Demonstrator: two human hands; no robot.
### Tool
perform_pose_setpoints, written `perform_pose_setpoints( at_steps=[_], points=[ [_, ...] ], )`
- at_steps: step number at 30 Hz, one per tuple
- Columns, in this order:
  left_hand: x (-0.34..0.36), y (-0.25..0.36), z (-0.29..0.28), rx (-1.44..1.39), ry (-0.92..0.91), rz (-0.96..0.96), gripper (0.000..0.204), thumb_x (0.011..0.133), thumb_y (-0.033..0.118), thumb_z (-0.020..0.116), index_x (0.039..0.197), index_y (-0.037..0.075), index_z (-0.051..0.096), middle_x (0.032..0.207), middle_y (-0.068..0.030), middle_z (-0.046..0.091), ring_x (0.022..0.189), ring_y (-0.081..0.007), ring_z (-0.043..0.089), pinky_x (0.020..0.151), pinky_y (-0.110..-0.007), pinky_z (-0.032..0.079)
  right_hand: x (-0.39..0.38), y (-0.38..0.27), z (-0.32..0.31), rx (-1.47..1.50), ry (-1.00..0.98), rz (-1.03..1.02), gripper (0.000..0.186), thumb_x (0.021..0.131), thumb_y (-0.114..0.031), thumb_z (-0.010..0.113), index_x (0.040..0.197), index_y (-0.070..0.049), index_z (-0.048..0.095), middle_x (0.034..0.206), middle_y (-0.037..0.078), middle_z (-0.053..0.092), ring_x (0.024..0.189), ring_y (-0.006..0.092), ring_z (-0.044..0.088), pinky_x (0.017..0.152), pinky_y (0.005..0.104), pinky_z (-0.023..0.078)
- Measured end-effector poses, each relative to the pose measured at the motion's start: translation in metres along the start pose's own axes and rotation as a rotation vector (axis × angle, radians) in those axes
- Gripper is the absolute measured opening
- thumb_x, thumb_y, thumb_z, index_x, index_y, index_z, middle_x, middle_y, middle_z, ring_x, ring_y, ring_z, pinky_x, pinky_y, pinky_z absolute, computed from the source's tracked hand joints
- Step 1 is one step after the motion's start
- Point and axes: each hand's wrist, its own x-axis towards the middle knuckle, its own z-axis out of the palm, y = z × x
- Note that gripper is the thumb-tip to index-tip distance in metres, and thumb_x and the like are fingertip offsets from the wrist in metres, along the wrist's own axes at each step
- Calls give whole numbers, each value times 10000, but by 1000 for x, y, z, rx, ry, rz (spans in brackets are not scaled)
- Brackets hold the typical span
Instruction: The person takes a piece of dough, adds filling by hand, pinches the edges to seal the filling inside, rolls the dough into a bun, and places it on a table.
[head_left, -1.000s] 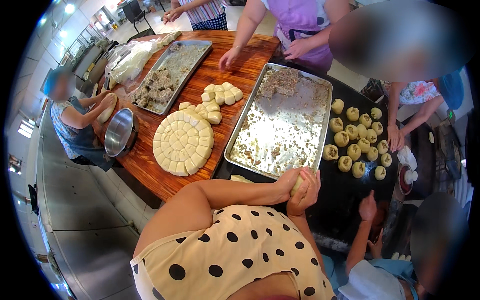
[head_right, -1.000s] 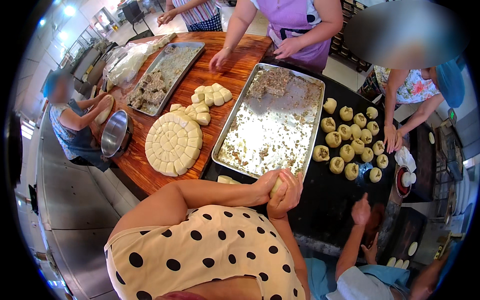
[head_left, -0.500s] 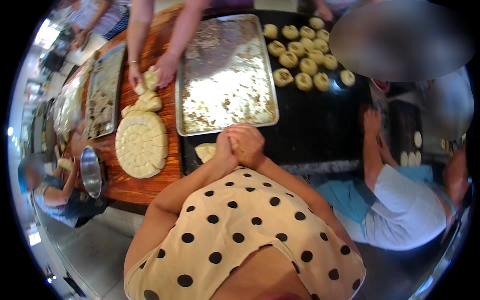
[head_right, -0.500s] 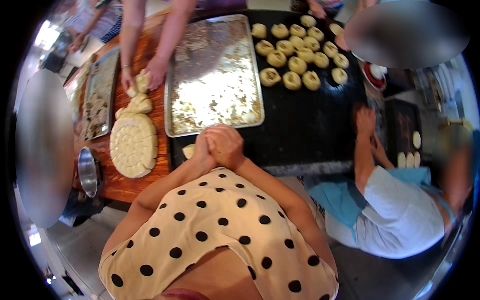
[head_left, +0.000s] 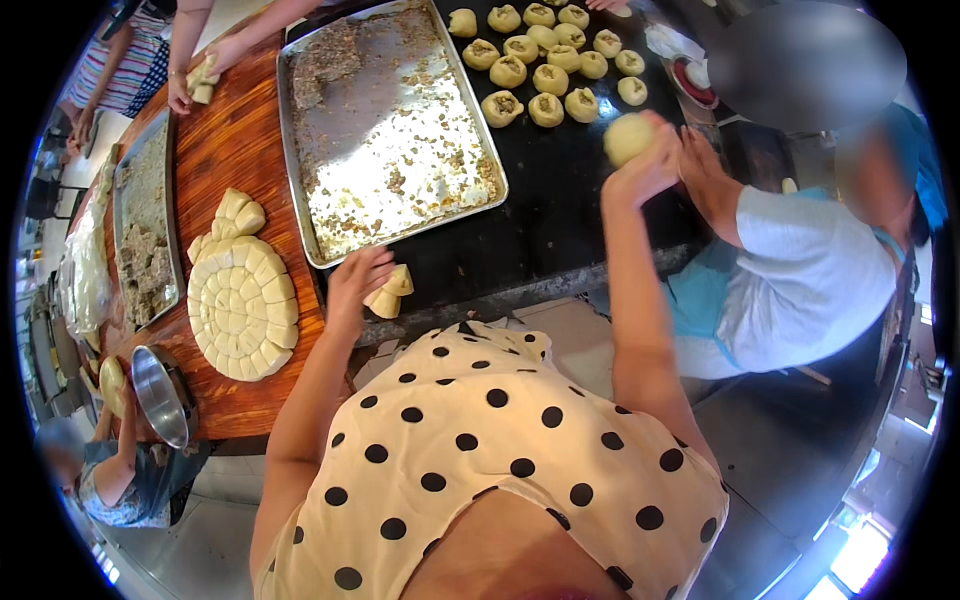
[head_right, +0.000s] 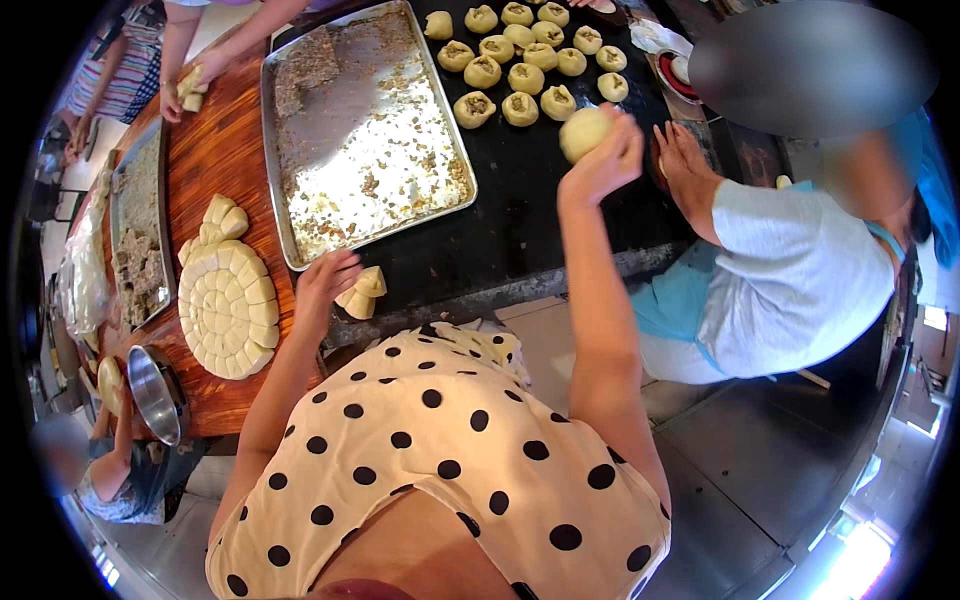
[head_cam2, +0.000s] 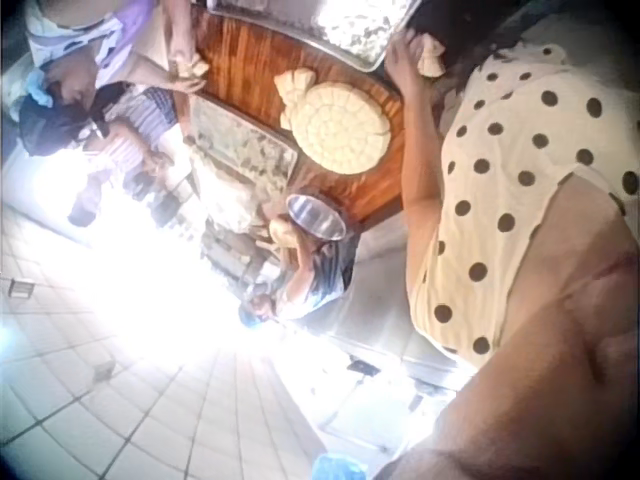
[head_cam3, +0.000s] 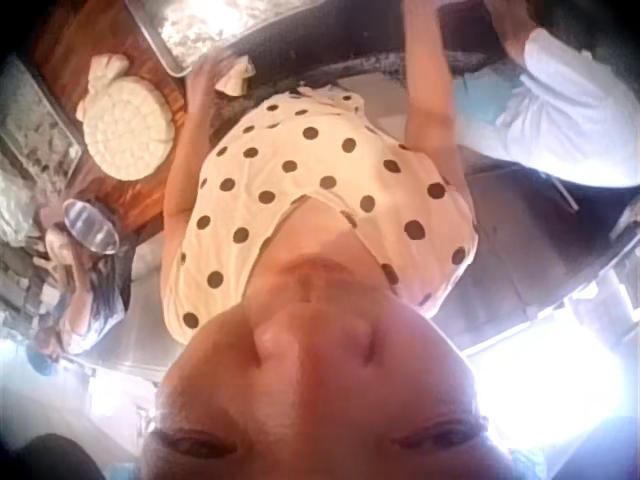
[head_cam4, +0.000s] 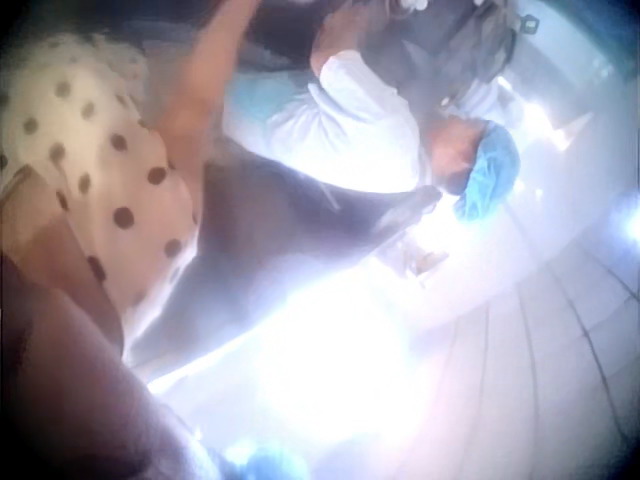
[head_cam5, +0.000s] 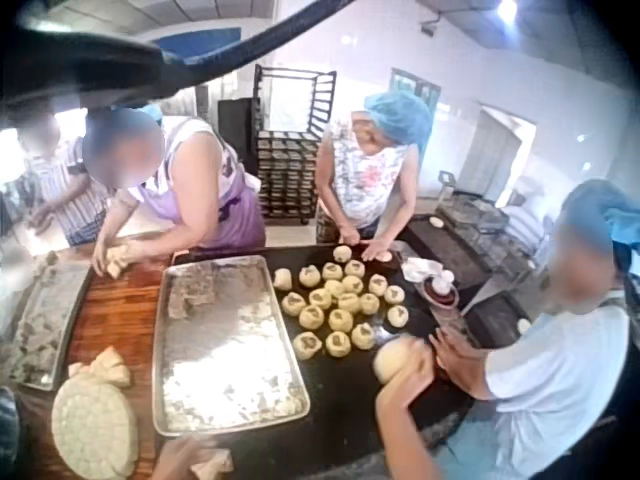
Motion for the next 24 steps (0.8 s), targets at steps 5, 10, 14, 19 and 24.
perform_pose_setpoints(
  at_steps=[5, 10, 14, 19, 24],
  points=[
    [-6, -32, -63, 59, 110, -65, 337, 991, 271, 573, 1180, -5, 609, 1060, -88, 670, 937, -129, 648, 876, -260, 507, 129, 59, 4, -457, 65, -460, 374, 955, -277, 558, 1103, 58, 633, 1074, 211, 661, 1014, 297, 620, 912, 376, 460],
    [-13, -83, -87, 347, 90, 174, 307, 936, 164, 646, 1179, -16, 600, 1052, -92, 647, 978, -194, 637, 871, -290, 504, 55, 125, -2, -806, -235, -75, 447, 914, -332, 614, 1195, 15, 596, 1027, 168, 698, 1007, 345, 650, 880, 394, 485],
    [-25, -81, -78, 820, 203, 300, 476, 898, 246, 689, 1275, 4, 527, 1222, -204, 535, 1114, -342, 576, 907, -391, 493, -134, 85, -50, -598, -935, 69, 174, 919, -147, 635, 1027, -20, 685, 949, 133, 702, 895, 201, 669, 837, 339, 517],
    [-34, -91, -65, 1132, 162, 384, 942, 781, 396, 788, 1475, 24, 271, 1472, -255, 292, 1250, -407, 486, 952, -422, 490, -273, 67, -54, -802, -1689, -49, 792, 759, -140, 745, 1452, -124, 364, 1540, 171, 299, 1354, 356, 394, 1074, 413, 395],
    [-7, -95, -52, 1239, 74, 402, 1013, 686, 322, 841, 1490, 98, 267, 1489, -266, 268, 1095, -422, 573, 861, -456, 530, -309, 88, -28, -736, -1697, -295, 705, 726, -67, 741, 1369, -87, 454, 1354, 145, 487, 1248, 337, 477, 1025, 413, 431]
  ],
)
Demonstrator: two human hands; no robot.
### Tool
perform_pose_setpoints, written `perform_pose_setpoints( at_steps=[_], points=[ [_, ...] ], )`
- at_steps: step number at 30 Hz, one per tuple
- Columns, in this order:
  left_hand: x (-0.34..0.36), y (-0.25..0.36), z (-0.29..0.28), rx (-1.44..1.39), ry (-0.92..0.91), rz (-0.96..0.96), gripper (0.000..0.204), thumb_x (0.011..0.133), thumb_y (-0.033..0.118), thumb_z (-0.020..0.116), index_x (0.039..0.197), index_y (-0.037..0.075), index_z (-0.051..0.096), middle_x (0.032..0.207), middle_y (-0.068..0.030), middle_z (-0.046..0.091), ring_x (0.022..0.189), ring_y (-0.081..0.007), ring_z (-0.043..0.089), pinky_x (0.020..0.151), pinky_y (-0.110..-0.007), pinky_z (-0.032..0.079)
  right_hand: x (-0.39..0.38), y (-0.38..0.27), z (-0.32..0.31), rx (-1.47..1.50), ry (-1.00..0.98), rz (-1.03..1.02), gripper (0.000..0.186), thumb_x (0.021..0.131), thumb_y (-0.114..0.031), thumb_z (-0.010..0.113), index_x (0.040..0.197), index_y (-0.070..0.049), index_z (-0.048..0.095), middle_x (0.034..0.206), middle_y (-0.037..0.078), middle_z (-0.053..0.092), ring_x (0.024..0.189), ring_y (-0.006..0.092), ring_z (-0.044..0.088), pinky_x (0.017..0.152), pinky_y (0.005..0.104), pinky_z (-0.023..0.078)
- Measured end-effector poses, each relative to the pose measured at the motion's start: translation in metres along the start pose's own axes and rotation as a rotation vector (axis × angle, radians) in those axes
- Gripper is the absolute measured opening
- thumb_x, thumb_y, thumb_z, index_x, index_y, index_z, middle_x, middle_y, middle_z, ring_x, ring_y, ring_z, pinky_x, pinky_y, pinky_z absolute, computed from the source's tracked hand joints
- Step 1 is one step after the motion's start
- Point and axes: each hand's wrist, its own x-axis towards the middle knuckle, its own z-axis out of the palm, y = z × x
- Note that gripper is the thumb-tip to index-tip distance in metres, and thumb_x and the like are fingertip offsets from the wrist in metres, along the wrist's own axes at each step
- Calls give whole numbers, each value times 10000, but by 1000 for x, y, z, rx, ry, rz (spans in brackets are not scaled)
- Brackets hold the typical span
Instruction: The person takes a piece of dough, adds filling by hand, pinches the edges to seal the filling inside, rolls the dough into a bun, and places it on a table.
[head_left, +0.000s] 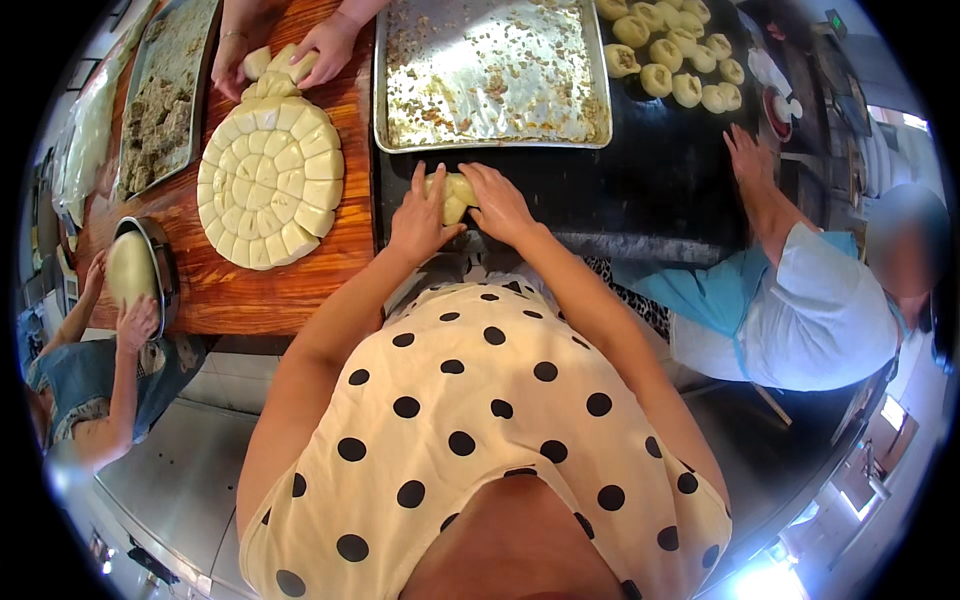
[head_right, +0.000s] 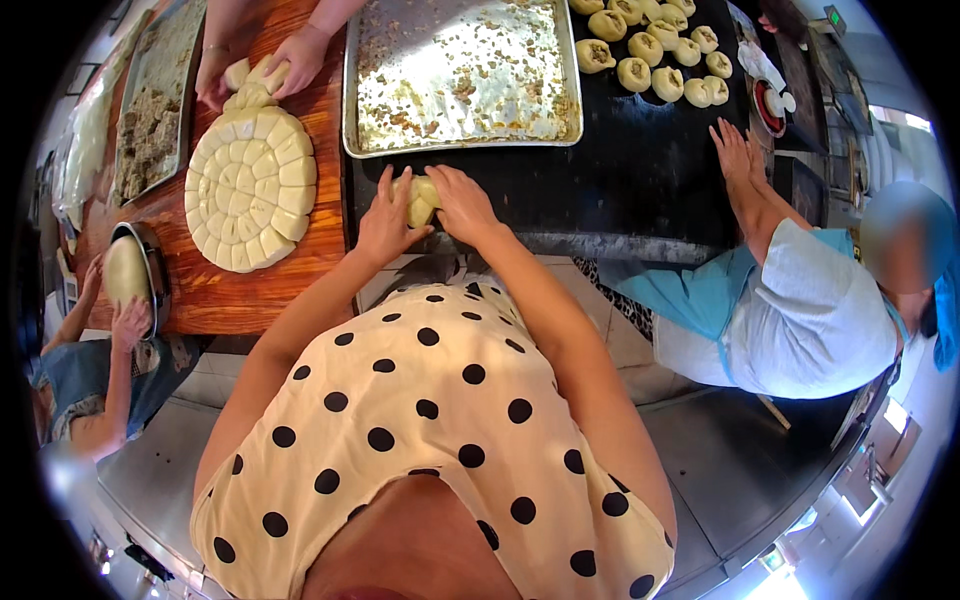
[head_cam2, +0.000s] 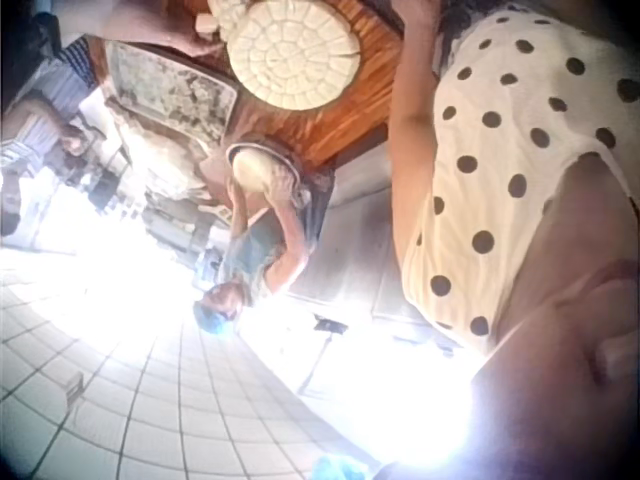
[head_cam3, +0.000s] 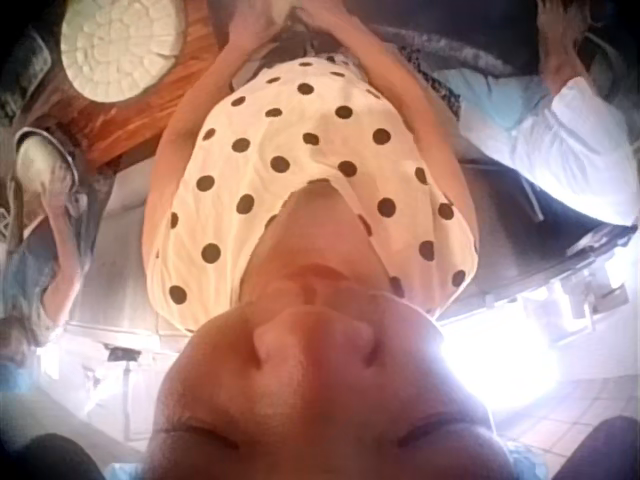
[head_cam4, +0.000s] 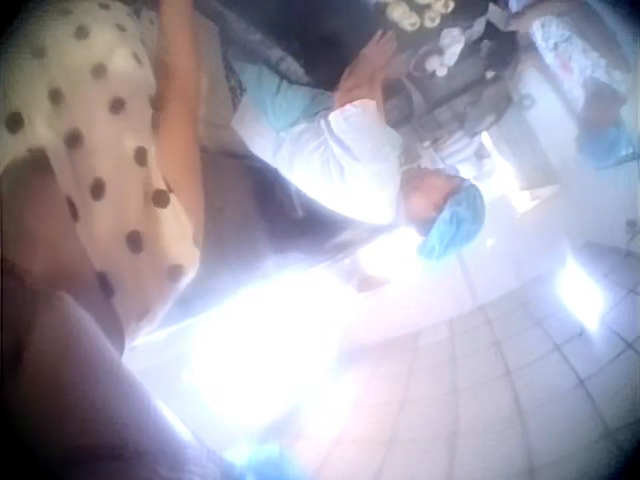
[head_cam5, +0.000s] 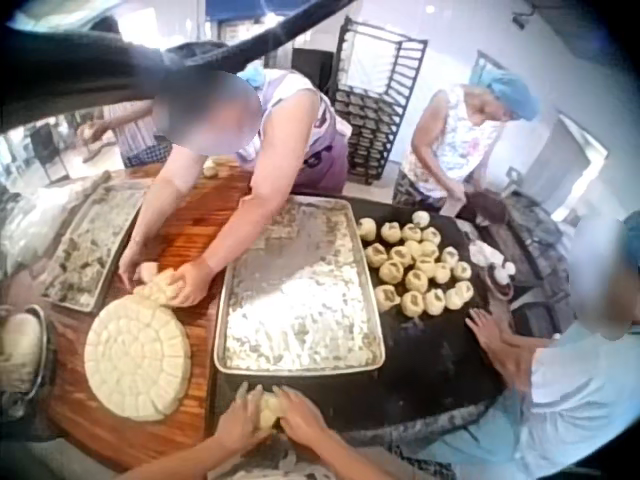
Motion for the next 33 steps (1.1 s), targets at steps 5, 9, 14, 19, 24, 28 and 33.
perform_pose_setpoints(
  at_steps=[5, 9, 14, 19, 24, 28, 33],
  points=[
    [13, -18, 5, -75, -111, 111, 908, 685, 183, 794, 1455, 101, 322, 1454, -228, 336, 1116, -417, 559, 904, -453, 510, 15, 15, -4, 26, -57, -81, 509, 699, -36, 725, 1182, -102, 579, 1106, 76, 593, 1058, 315, 548, 899, 410, 481],
    [18, -32, -13, -45, -169, 307, 846, 697, 120, 755, 1442, 119, 353, 1450, -196, 353, 1161, -418, 528, 956, -445, 480, 11, 36, -22, -3, -103, -150, 478, 696, 10, 681, 1150, -114, 600, 1086, 84, 605, 1049, 313, 563, 905, 411, 477],
    [14, 1, -42, 154, -17, 276, 711, 743, 191, 803, 1358, 71, 467, 1361, -184, 455, 1099, -358, 566, 913, -420, 495, -47, 62, -107, -157, 162, -109, 460, 706, 56, 600, 1140, -95, 621, 1164, 96, 615, 1145, 304, 561, 956, 417, 460],
    [25, 50, -30, -316, -84, 192, 379, 887, 222, 689, 1202, 29, 603, 1145, -130, 587, 901, -282, 642, 766, -370, 531, -115, 115, -127, -397, 480, 202, 575, 718, 116, 521, 1272, -32, 562, 1358, 138, 531, 1300, 334, 462, 1090, 414, 377],
    [47, 88, 22, -516, -393, 249, 317, 907, 199, 666, 1156, 6, 630, 1091, -152, 618, 849, -253, 654, 768, -344, 542, -159, 133, -91, -228, 268, 350, 647, 765, 52, 583, 1395, -14, 455, 1511, 161, 374, 1451, 342, 243, 1180, 408, 250],
    [78, 116, 65, -788, -698, -51, 349, 937, 199, 631, 1231, 15, 586, 1105, -106, 617, 909, -190, 640, 811, -305, 521, -154, 166, -98, 200, 549, 517, 501, 950, -208, 534, 1411, -29, 453, 1519, 150, 372, 1441, 334, 270, 1184, 439, 216],
    [134, 169, 107, -1143, -794, -319, 448, 945, 164, 595, 1348, 9, 473, 1158, -68, 586, 1070, -163, 566, 940, -312, 448, -85, 213, -88, 103, 737, 1153, 607, 1016, -421, 337, 1422, 23, 423, 1532, 227, 316, 1443, 366, 249, 1185, 454, 180]
  ],
)
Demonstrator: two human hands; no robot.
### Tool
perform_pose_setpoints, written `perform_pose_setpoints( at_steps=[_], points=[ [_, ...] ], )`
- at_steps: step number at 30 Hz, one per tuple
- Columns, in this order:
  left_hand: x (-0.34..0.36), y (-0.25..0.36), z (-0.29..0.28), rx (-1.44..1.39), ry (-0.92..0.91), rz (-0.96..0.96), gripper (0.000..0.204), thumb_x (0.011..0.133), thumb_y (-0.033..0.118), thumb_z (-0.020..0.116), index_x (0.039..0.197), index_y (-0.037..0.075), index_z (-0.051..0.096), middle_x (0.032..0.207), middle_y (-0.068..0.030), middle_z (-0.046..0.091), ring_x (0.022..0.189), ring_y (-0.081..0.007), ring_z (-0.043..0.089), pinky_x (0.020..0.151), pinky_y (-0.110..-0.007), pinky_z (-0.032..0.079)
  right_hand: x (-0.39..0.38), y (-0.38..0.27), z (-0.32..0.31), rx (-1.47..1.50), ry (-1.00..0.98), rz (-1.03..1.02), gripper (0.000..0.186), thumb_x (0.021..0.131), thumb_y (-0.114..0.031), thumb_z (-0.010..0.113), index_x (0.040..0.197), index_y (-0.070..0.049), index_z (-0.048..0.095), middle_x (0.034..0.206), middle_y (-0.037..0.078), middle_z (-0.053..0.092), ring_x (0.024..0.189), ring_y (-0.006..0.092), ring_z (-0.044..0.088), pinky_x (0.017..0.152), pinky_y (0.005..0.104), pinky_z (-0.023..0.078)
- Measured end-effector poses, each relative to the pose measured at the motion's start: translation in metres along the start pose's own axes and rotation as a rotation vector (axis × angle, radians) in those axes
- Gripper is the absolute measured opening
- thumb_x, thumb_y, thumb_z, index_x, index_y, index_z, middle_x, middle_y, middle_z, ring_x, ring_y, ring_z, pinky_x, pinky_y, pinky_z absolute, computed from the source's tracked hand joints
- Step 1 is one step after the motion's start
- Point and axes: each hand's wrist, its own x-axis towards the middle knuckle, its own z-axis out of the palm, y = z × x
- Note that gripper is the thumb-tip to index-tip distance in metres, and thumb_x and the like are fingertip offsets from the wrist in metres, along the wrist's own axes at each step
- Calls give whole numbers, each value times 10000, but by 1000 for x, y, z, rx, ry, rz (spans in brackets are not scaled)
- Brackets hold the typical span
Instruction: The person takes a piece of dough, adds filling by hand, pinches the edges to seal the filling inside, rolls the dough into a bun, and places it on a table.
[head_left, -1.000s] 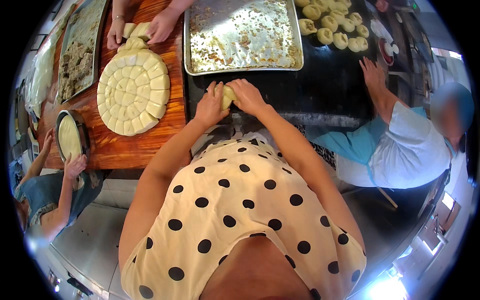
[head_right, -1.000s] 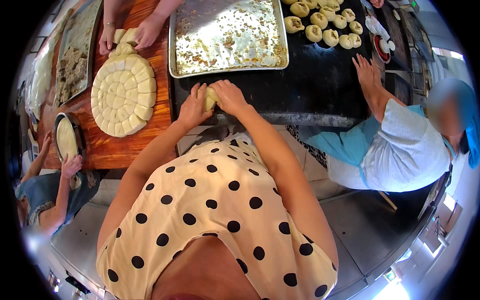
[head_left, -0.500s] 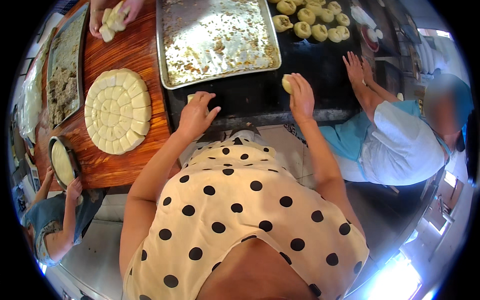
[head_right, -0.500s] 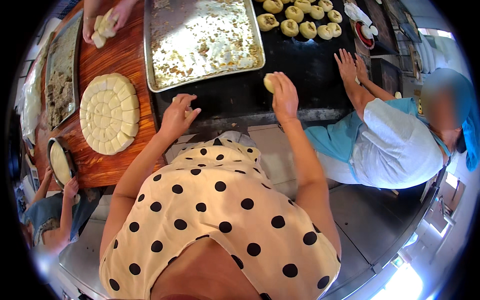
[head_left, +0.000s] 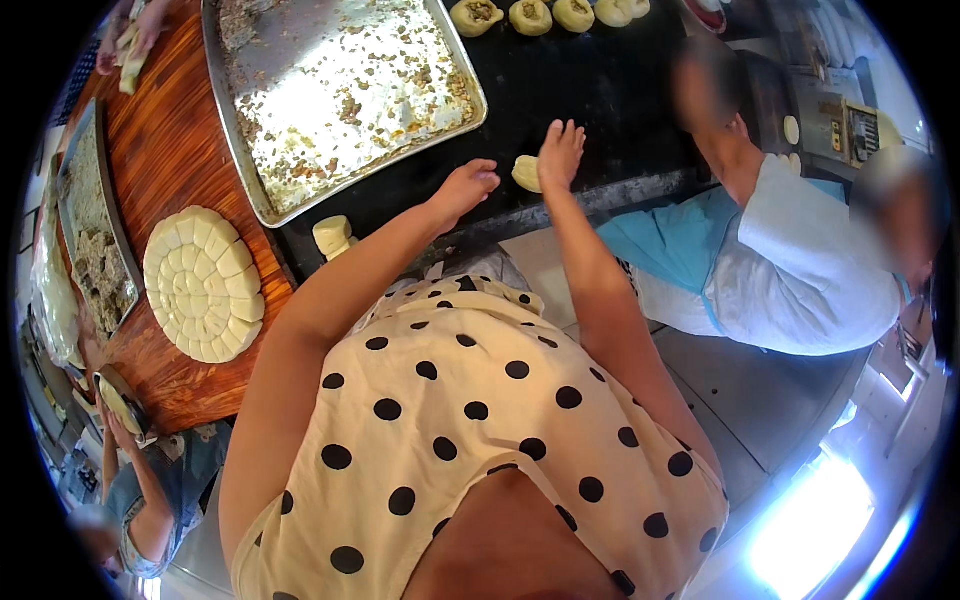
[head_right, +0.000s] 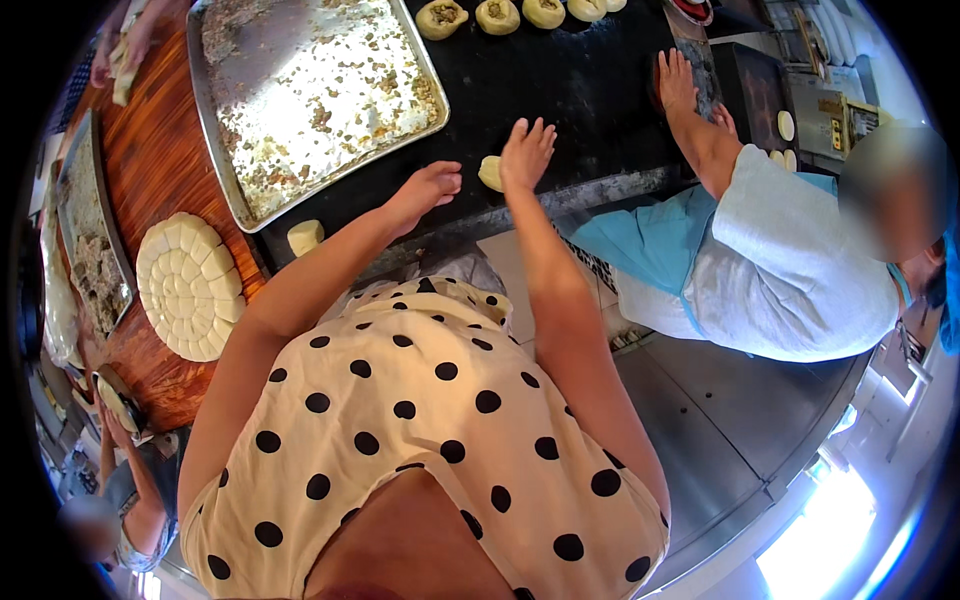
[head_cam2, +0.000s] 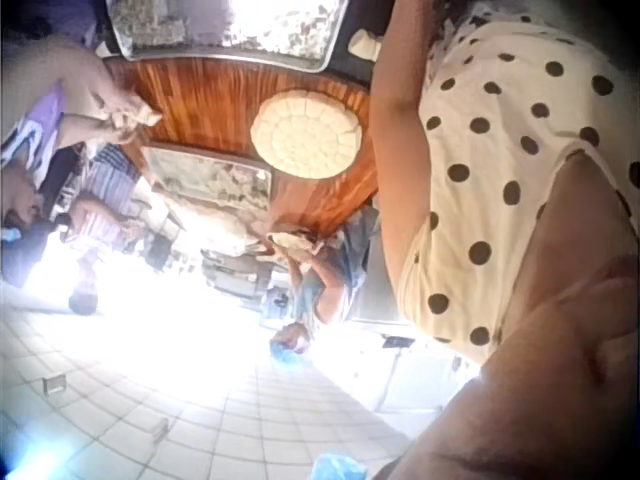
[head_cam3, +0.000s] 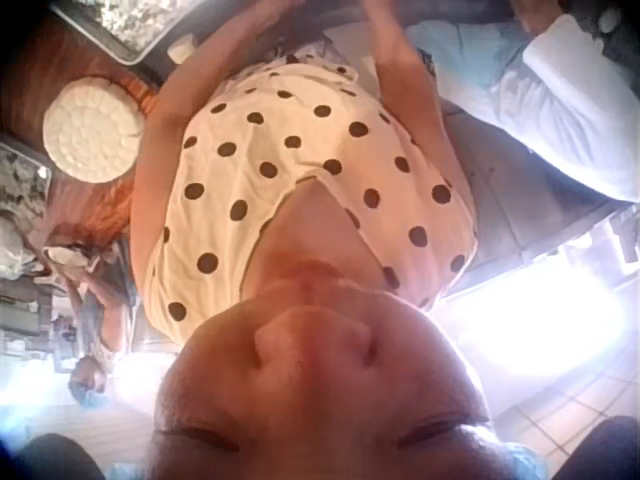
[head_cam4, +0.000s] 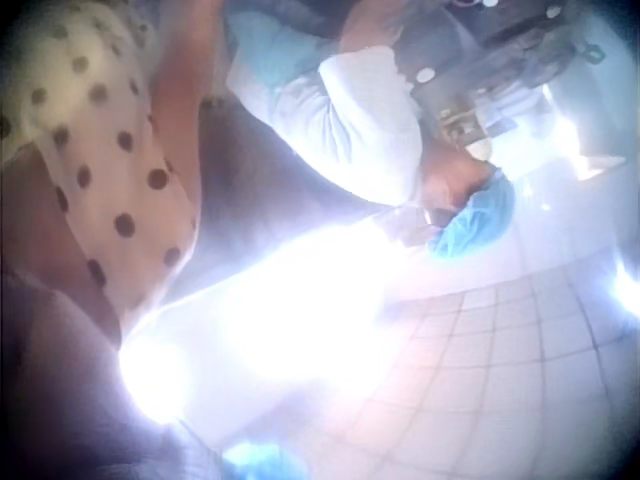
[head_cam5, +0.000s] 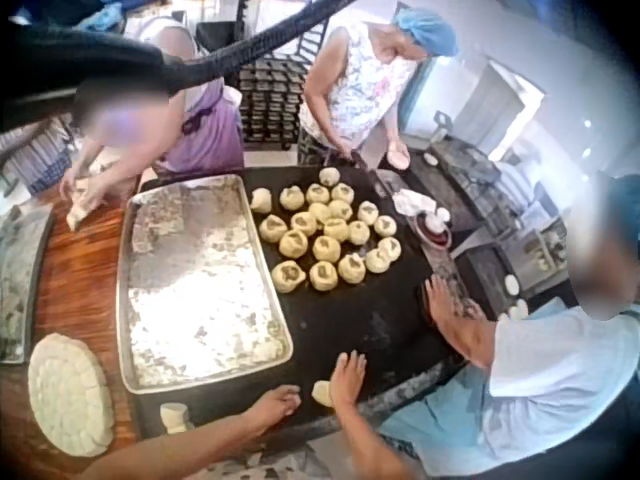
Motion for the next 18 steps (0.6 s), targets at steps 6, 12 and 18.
perform_pose_setpoints(
  at_steps=[6, 12, 18],
  points=[
    [25, -4, 14, -104, 71, -120, 418, 949, 156, 574, 1328, 7, 482, 1200, -99, 579, 1120, -201, 562, 978, -355, 453, -36, 2, 15, -323, 32, -298, 624, 1014, -433, 382, 1473, -12, 337, 1561, 236, 230, 1456, 386, 179, 1193, 483, 129],
    [1, -1, -6, -319, 109, -133, 353, 978, 160, 527, 1285, -12, 500, 1183, -142, 600, 1063, -232, 608, 929, -367, 508, -27, -3, 10, -435, 12, -499, 621, 985, -441, 449, 1481, -77, 361, 1559, 236, 234, 1447, 419, 182, 1181, 529, 131],
    [-29, 6, -21, -336, 107, -117, 291, 999, 158, 497, 1232, -11, 541, 1119, -130, 634, 1014, -215, 629, 918, -347, 519, -20, -3, 6, -446, 15, -587, 641, 974, -446, 469, 1491, -87, 348, 1555, 230, 250, 1445, 416, 194, 1177, 528, 142]
  ],
)
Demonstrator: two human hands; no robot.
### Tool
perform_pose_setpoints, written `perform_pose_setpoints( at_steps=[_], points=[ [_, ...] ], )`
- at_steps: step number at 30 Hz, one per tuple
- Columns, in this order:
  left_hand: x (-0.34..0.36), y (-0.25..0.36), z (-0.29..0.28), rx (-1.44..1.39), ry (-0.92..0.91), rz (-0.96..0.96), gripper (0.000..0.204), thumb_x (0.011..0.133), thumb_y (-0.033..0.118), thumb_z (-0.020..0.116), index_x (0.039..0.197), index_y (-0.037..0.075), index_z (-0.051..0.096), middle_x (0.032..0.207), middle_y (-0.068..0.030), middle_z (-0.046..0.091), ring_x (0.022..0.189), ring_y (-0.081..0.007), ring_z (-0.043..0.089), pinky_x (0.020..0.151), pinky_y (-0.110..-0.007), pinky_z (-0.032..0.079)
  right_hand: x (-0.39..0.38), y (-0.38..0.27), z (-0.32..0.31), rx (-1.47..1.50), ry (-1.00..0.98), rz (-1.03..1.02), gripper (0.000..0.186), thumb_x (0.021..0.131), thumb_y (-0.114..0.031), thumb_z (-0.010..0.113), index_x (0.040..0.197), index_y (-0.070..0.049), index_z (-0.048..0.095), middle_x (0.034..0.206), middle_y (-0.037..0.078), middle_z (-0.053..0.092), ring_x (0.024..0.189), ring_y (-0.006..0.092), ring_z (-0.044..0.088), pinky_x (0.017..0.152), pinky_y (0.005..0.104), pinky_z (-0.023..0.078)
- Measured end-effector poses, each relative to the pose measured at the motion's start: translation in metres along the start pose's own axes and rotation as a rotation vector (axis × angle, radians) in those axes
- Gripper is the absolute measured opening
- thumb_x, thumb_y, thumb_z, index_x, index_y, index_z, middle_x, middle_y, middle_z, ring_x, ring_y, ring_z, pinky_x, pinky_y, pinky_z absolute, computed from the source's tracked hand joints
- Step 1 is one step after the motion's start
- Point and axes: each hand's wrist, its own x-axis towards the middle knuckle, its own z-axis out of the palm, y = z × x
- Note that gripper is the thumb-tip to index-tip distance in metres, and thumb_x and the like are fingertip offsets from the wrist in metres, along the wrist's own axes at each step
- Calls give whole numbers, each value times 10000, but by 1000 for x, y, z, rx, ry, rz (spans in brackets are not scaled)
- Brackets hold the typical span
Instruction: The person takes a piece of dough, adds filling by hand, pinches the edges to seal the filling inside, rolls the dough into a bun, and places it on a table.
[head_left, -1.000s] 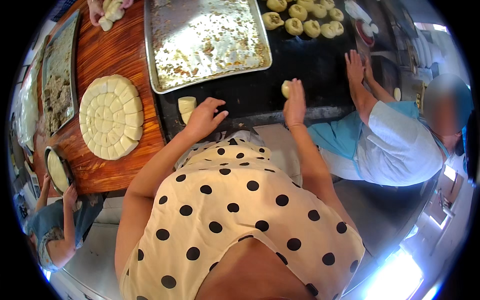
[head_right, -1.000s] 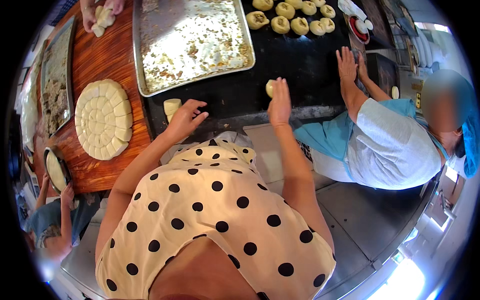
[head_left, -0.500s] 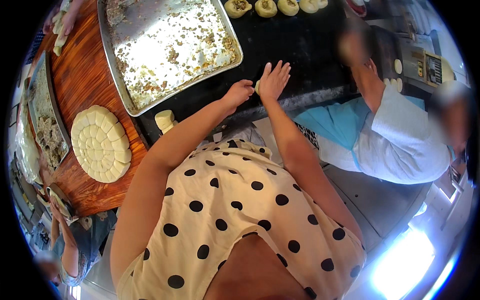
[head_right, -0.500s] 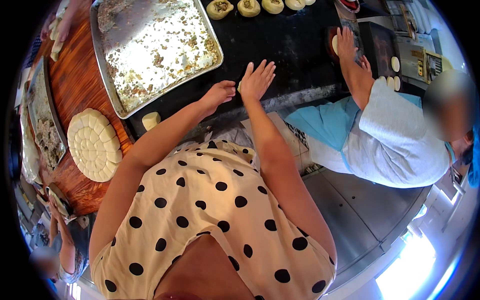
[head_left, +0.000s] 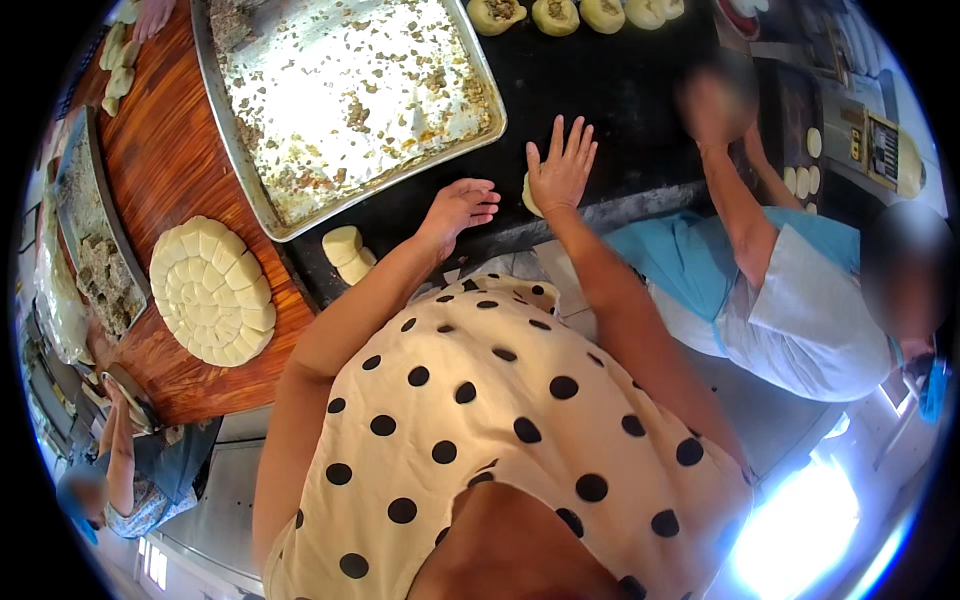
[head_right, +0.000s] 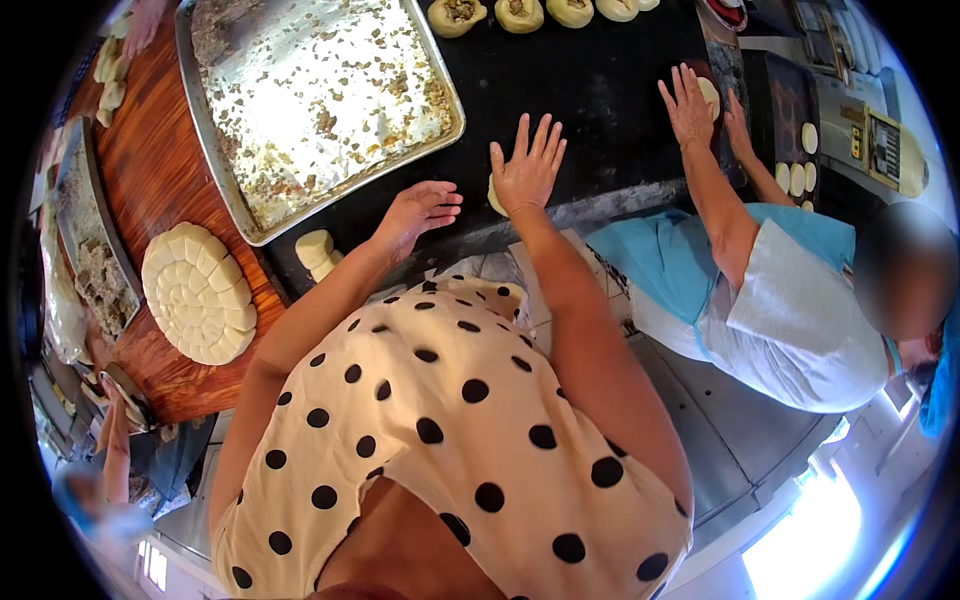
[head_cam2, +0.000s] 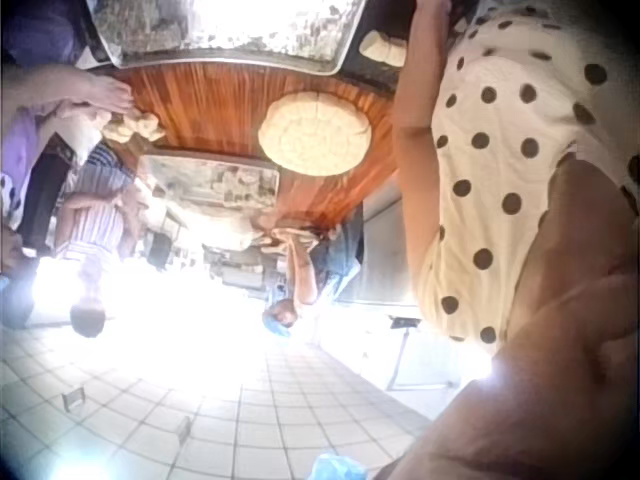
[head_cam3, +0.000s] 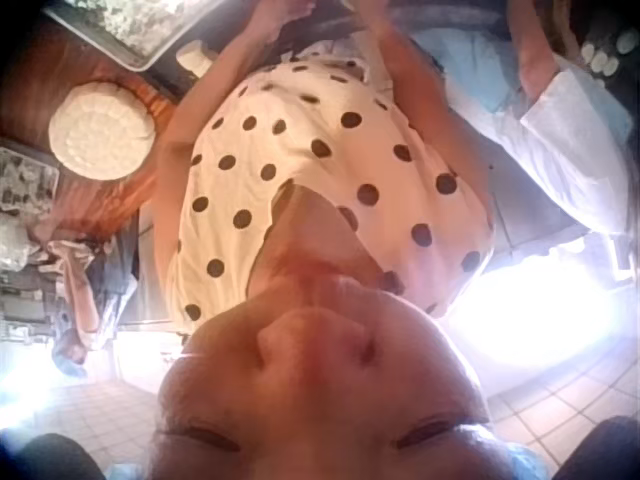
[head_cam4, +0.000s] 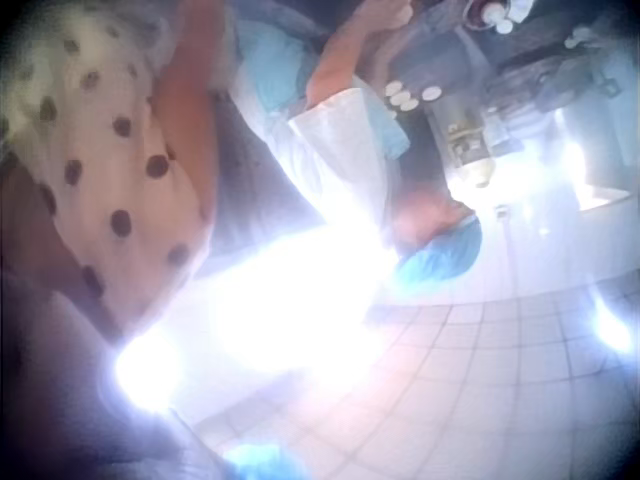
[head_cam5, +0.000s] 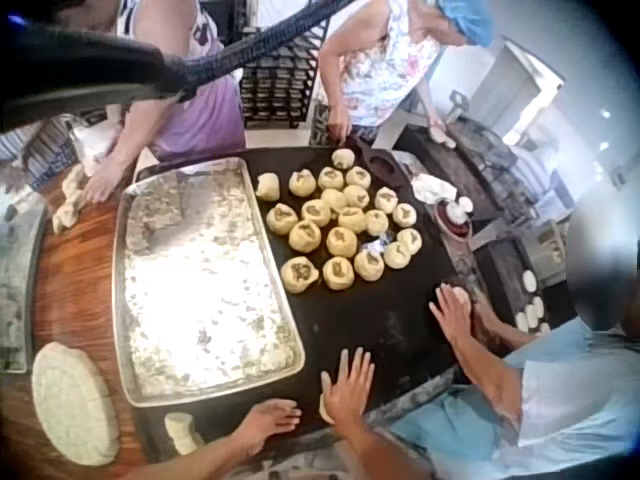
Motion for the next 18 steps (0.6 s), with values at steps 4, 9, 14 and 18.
perform_pose_setpoints(
  at_steps=[4, 9, 14, 18],
  points=[
    [-19, 12, -13, 16, -4, 40, 290, 1003, 169, 488, 1219, -12, 555, 1111, -121, 643, 1000, -205, 633, 909, -336, 524, 11, 15, 16, 420, -67, 218, 692, 997, -492, 398, 1514, -49, 275, 1575, 244, 178, 1469, 410, 112, 1189, 511, 65],
    [-36, 3, -29, -17, 57, 53, 294, 994, 172, 502, 1209, -18, 564, 1095, -123, 652, 977, -203, 643, 902, -328, 526, 29, -3, 16, 32, -1, 39, 694, 1004, -496, 378, 1514, -38, 267, 1567, 276, 166, 1467, 415, 113, 1188, 511, 62],
    [-59, 5, -19, 51, -84, 106, 311, 1006, 236, 517, 1209, 8, 575, 1099, -115, 647, 1004, -192, 629, 918, -327, 510, 22, -4, 18, 10, 75, 21, 678, 997, -459, 418, 1501, -26, 283, 1560, 251, 219, 1454, 393, 191, 1182, 505, 126],
    [-82, 5, -43, 117, -22, 126, 324, 1017, 249, 500, 1230, 16, 572, 1128, -110, 639, 1024, -189, 624, 930, -327, 502, -2, -31, 13, 18, -26, -42, 695, 972, -461, 458, 1478, -3, 325, 1556, 212, 263, 1458, 360, 202, 1185, 501, 117]
  ],
)
